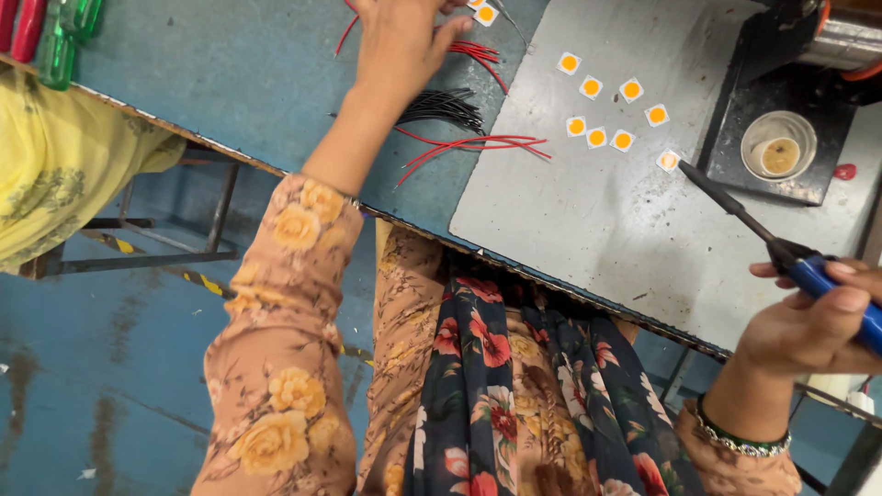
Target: The person uses a soldering iron to attach red and black wires to small square LED modules on a workbench. They repeatedly pick up wires, position them on the LED pads, apply solder, and place finished units aside.
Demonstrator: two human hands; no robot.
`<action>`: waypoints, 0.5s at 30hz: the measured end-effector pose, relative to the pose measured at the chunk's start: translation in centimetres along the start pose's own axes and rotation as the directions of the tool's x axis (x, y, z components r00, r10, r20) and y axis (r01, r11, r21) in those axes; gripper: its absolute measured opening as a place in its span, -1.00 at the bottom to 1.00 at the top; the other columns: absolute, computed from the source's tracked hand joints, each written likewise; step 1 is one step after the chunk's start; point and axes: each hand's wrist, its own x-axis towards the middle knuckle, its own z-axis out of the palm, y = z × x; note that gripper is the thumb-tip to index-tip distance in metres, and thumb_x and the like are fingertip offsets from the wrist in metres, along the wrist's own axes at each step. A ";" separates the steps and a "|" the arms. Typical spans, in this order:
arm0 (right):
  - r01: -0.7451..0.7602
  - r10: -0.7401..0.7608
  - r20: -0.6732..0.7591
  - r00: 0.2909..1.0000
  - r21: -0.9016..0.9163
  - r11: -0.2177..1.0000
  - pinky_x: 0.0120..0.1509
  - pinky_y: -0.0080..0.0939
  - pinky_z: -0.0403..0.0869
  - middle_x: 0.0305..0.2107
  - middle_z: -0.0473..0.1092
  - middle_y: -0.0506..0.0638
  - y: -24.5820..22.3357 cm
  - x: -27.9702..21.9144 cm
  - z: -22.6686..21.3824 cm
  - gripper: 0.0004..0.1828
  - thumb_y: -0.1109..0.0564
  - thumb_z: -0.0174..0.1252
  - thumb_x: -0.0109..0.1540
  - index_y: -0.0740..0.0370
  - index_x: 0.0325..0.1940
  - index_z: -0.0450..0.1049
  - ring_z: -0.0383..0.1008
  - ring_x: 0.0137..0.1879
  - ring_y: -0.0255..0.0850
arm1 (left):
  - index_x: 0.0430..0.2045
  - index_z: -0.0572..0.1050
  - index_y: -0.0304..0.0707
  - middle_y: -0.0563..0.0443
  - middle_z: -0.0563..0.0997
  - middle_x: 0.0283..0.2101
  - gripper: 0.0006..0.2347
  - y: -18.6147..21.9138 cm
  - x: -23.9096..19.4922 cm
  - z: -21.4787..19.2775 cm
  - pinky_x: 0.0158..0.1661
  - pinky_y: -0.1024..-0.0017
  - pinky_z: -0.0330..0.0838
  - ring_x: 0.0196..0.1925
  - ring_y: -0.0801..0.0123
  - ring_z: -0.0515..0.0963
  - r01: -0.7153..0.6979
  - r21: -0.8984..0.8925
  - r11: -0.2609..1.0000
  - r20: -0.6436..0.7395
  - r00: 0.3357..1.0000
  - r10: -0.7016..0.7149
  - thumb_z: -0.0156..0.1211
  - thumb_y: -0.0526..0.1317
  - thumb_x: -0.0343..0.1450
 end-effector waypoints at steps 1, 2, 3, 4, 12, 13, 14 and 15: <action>0.022 -0.022 0.005 1.000 0.005 1.000 -0.30 -0.07 0.61 -0.32 0.26 0.15 -0.1 0.2 0.5 -0.52 -0.08 0.15 0.58 0.47 -0.02 0.29 0.44 -0.38 -0.06 | -0.23 0.61 -0.15 0.15 0.68 -0.24 -0.87 1.1 -0.4 -0.5 0.03 -0.04 0.10 -0.10 0.21 0.59 -0.019 -0.048 0.999 -0.001 1.000 0.019 0.38 -0.22 0.41; 0.044 -0.044 0.011 0.999 0.006 0.999 -0.32 -0.07 0.62 -0.33 0.26 0.14 -0.3 0.4 0.9 -0.52 -0.08 0.17 0.58 0.47 -0.03 0.29 0.46 -0.38 -0.04 | -0.24 0.61 -0.14 0.13 0.64 -0.21 -0.87 2.2 -0.8 -0.8 0.04 -0.01 0.10 -0.05 0.21 0.55 -0.077 -0.022 0.997 0.005 0.997 0.077 0.40 -0.23 0.39; 0.063 -0.063 0.000 0.998 0.021 0.998 -0.34 -0.06 0.63 -0.35 0.25 0.13 -0.3 0.6 1.4 -0.52 -0.07 0.18 0.56 0.47 -0.05 0.31 0.44 -0.40 -0.04 | -0.26 0.61 -0.12 0.11 0.61 -0.19 -0.86 3.2 -1.1 -1.1 0.05 0.01 0.09 0.00 0.21 0.52 -0.135 0.004 0.991 0.011 0.991 0.135 0.41 -0.24 0.37; 0.070 -0.070 -0.002 0.998 0.026 0.997 -0.34 -0.05 0.62 -0.37 0.25 0.13 -0.7 0.8 1.5 -0.52 -0.07 0.18 0.55 0.48 -0.06 0.31 0.43 -0.41 -0.04 | -0.27 0.60 -0.10 0.09 0.57 -0.16 -0.86 4.0 -1.3 -1.3 0.06 0.04 0.09 0.05 0.22 0.48 -0.192 0.030 0.981 0.018 0.981 0.192 0.42 -0.25 0.36; 0.070 -0.070 -0.001 0.998 -0.012 0.997 -0.34 -0.04 0.61 -0.37 0.24 0.14 -2.0 1.1 0.7 -0.54 -0.06 0.19 0.55 0.47 -0.05 0.30 0.42 -0.44 -0.06 | -0.40 0.59 -0.08 0.16 0.50 -0.15 -0.91 5.0 -1.4 -0.5 0.19 0.06 0.11 0.08 0.27 0.44 -0.388 0.256 0.885 0.122 0.921 0.369 0.37 -0.24 0.30; 0.072 -0.072 0.006 0.997 -0.013 0.997 -0.32 -0.04 0.62 -0.37 0.24 0.14 -1.9 1.0 0.7 -0.53 -0.06 0.18 0.56 0.47 -0.04 0.30 0.43 -0.43 -0.05 | -0.41 0.58 -0.09 0.16 0.50 -0.15 -0.93 4.6 -1.4 -0.2 0.21 0.06 0.11 0.08 0.28 0.45 -0.411 0.272 0.870 0.139 0.912 0.387 0.35 -0.23 0.32; 0.075 -0.075 0.012 0.997 -0.016 0.997 -0.31 -0.04 0.62 -0.37 0.23 0.14 -1.9 1.0 0.6 -0.53 -0.06 0.17 0.57 0.48 -0.04 0.30 0.44 -0.42 -0.04 | -0.42 0.57 -0.09 0.16 0.49 -0.17 -0.96 4.2 -1.4 0.1 0.23 0.08 0.12 0.09 0.30 0.45 -0.430 0.305 0.850 0.134 0.903 0.409 0.32 -0.23 0.35; 0.087 -0.087 0.024 0.996 -0.015 0.996 -0.29 -0.04 0.61 -0.37 0.24 0.14 -1.8 1.1 0.5 -0.54 -0.06 0.17 0.57 0.47 -0.04 0.30 0.46 -0.42 -0.04 | -0.44 0.56 -0.08 0.16 0.49 -0.20 -0.97 3.8 -1.3 0.4 0.24 0.09 0.12 0.09 0.31 0.45 -0.449 0.337 0.828 0.131 0.893 0.431 0.29 -0.23 0.38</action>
